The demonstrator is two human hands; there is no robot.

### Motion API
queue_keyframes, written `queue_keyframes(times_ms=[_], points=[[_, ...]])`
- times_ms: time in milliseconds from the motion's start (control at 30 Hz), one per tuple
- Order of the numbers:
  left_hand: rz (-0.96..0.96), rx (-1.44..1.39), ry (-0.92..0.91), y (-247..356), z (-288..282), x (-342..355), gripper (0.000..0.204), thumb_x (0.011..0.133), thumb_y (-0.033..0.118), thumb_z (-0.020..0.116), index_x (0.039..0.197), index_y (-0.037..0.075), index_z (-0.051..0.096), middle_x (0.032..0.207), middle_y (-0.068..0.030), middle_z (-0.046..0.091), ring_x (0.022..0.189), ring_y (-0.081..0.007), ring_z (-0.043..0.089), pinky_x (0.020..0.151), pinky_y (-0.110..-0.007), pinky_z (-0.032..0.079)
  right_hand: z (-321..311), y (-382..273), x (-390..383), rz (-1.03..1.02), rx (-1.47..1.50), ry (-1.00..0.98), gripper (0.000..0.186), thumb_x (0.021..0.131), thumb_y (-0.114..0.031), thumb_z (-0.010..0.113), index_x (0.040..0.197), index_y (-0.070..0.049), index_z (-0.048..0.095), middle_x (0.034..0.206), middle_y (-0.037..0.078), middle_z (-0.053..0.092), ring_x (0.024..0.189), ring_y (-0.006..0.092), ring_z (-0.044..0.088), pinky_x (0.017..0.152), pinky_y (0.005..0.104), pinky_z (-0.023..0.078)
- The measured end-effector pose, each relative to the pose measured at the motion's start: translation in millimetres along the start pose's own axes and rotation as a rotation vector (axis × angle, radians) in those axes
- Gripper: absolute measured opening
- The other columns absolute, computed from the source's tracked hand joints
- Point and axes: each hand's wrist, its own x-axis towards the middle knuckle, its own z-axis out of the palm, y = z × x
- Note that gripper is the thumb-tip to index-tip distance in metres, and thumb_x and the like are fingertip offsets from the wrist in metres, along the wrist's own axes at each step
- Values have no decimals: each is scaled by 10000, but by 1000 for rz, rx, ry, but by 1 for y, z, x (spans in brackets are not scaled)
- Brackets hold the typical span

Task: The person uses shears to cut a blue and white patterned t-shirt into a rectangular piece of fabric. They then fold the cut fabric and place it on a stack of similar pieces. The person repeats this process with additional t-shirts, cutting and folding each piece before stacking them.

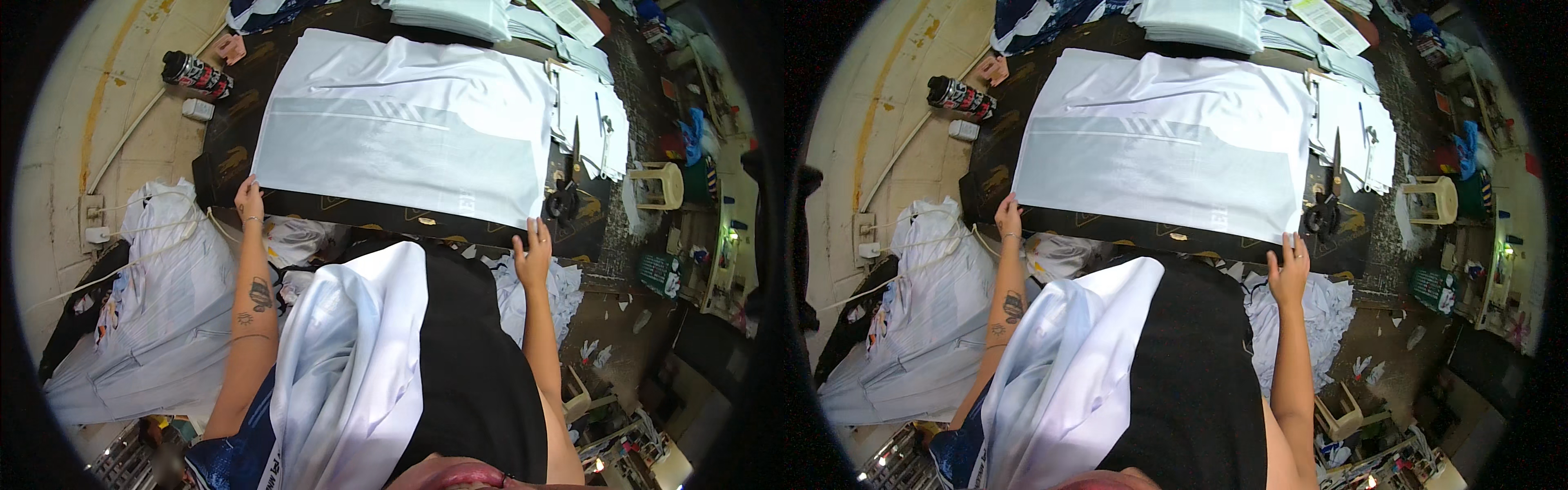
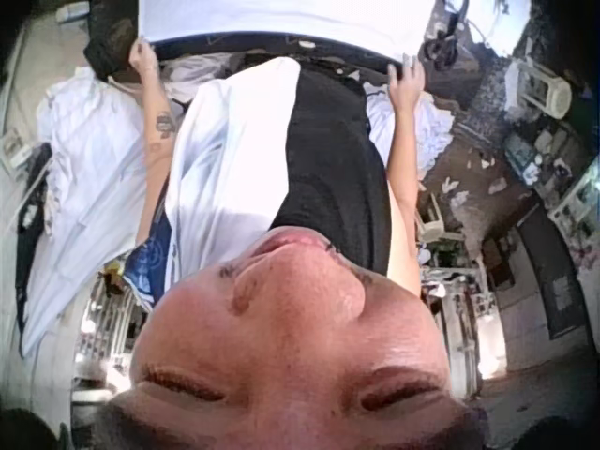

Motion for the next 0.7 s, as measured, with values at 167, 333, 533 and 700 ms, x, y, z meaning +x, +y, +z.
queue_keyframes(times_ms=[167, 333, 533, 700], points=[[160, 189, 62, 38, 9, 14, 280, 1000, 178, 698, 1175, -35, 746, 1040, -101, 768, 907, -155, 711, 837, -284, 562, 5, -7, -14, 41, -107, -4, 571, 939, -276, 733, 1461, -100, 584, 1502, 220, 513, 1382, 419, 474, 1158, 515, 365], [272, -153, 161, 71, 20, 28, 246, 942, 147, 789, 1119, -23, 769, 940, -86, 758, 827, -114, 701, 757, -256, 559, 7, -10, -7, 11, -157, -164, 602, 957, -291, 713, 1510, -135, 534, 1559, 199, 464, 1426, 401, 439, 1166, 548, 350], [-37, 591, 230, 47, 18, -3, 270, 903, 191, 735, 1132, 56, 787, 1095, -161, 762, 993, -290, 738, 898, -436, 575, 6, -14, -6, 117, -205, -189, 516, 958, -297, 707, 1432, -121, 601, 1537, 198, 492, 1423, 397, 451, 1164, 575, 340], [301, 693, 263, 99, 86, 19, 722, 954, 228, 636, 1609, 167, 337, 1493, -239, 454, 1390, -434, 423, 1116, -589, 376, 5, -9, 90, 41, -114, 46, 421, 877, -129, 757, 1283, -53, 673, 1383, 231, 609, 1288, 428, 564, 1092, 505, 445]])
